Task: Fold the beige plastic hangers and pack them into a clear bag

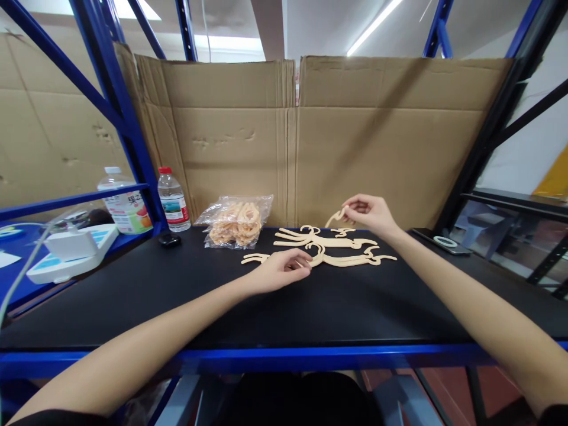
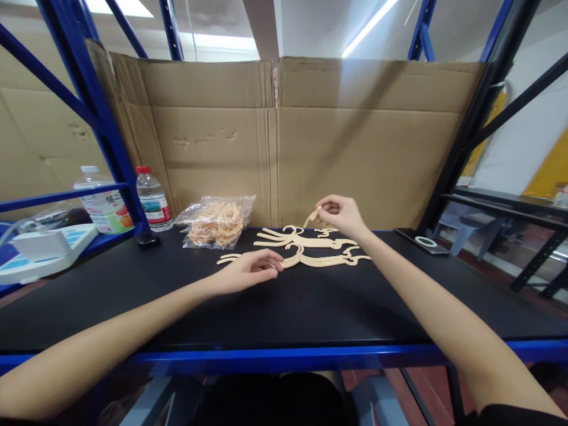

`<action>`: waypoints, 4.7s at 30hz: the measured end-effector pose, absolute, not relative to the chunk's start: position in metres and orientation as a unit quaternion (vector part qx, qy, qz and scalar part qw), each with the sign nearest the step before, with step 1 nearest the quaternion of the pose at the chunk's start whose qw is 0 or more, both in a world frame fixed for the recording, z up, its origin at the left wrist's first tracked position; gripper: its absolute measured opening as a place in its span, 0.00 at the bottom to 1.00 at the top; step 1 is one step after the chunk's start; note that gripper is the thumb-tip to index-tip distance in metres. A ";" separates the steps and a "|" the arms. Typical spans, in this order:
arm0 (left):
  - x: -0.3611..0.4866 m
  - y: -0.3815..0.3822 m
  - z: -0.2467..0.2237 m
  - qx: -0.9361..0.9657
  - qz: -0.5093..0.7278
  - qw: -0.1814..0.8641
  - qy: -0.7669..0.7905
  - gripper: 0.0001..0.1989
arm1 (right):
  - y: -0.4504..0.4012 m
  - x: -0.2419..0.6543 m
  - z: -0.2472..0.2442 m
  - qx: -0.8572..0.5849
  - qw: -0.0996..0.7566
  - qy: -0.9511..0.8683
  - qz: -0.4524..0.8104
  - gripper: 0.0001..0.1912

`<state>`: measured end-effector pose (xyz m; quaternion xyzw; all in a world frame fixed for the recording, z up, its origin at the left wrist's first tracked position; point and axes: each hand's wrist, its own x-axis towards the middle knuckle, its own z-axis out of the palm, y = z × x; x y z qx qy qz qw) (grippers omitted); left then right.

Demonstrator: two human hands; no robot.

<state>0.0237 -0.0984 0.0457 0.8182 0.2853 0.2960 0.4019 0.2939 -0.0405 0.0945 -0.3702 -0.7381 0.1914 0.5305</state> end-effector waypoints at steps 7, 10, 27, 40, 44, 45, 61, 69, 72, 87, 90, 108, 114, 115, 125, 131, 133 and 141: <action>0.036 -0.112 0.042 0.570 0.381 0.654 0.320 0.16 | -0.103 0.225 0.055 -0.244 0.499 -0.817 0.157 0.05; 0.035 -0.110 0.038 0.535 0.426 0.658 0.315 0.13 | -0.109 0.216 0.043 -0.199 0.481 -0.849 0.094 0.06; 0.016 -0.081 0.049 0.547 0.525 0.542 0.363 0.12 | 0.010 0.294 0.018 -0.463 0.231 -0.855 0.013 0.02; 0.007 -0.076 0.066 0.489 0.547 0.575 0.361 0.08 | -0.007 0.310 0.057 -0.465 0.369 -0.804 0.035 0.06; 0.002 -0.075 0.067 0.492 0.548 0.585 0.338 0.10 | -0.033 0.318 0.070 -0.386 0.391 -0.827 0.121 0.19; 0.001 -0.076 0.065 0.499 0.546 0.585 0.332 0.11 | -0.039 0.318 0.072 -0.378 0.380 -0.834 0.129 0.17; -0.003 -0.080 0.036 0.522 0.512 0.626 0.270 0.14 | -0.078 0.299 0.050 -0.348 0.347 -0.868 0.074 0.14; -0.003 -0.085 0.037 0.529 0.479 0.653 0.255 0.14 | -0.083 0.296 0.049 -0.331 0.351 -0.870 0.100 0.10; -0.002 -0.089 0.039 0.520 0.465 0.668 0.260 0.14 | -0.086 0.294 0.050 -0.324 0.358 -0.871 0.097 0.09; -0.001 -0.092 0.040 0.489 0.410 0.729 0.248 0.13 | -0.092 0.292 0.051 -0.314 0.367 -0.874 0.052 0.09; -0.002 -0.091 0.039 0.486 0.406 0.735 0.243 0.13 | -0.093 0.292 0.052 -0.309 0.364 -0.877 0.050 0.10; 0.002 -0.090 0.034 0.483 0.476 0.680 0.279 0.12 | -0.095 0.284 0.043 -0.310 0.355 -0.882 -0.011 0.11; 0.002 -0.092 0.034 0.485 0.486 0.665 0.293 0.13 | -0.098 0.281 0.044 -0.297 0.364 -0.882 -0.028 0.12; 0.002 -0.092 0.034 0.486 0.489 0.662 0.295 0.13 | -0.099 0.280 0.044 -0.300 0.361 -0.883 -0.026 0.12; 0.002 -0.088 0.029 0.496 0.520 0.632 0.289 0.16 | -0.103 0.274 0.041 -0.338 0.370 -0.864 -0.037 0.09; 0.002 -0.088 0.027 0.490 0.541 0.624 0.280 0.16 | -0.103 0.273 0.039 -0.334 0.396 -0.855 -0.023 0.10; 0.001 -0.087 0.026 0.487 0.546 0.622 0.280 0.15 | -0.103 0.272 0.038 -0.332 0.402 -0.853 -0.028 0.10; 0.001 -0.089 0.030 0.469 0.533 0.643 0.288 0.16 | -0.103 0.271 0.039 -0.351 0.454 -0.817 -0.056 0.12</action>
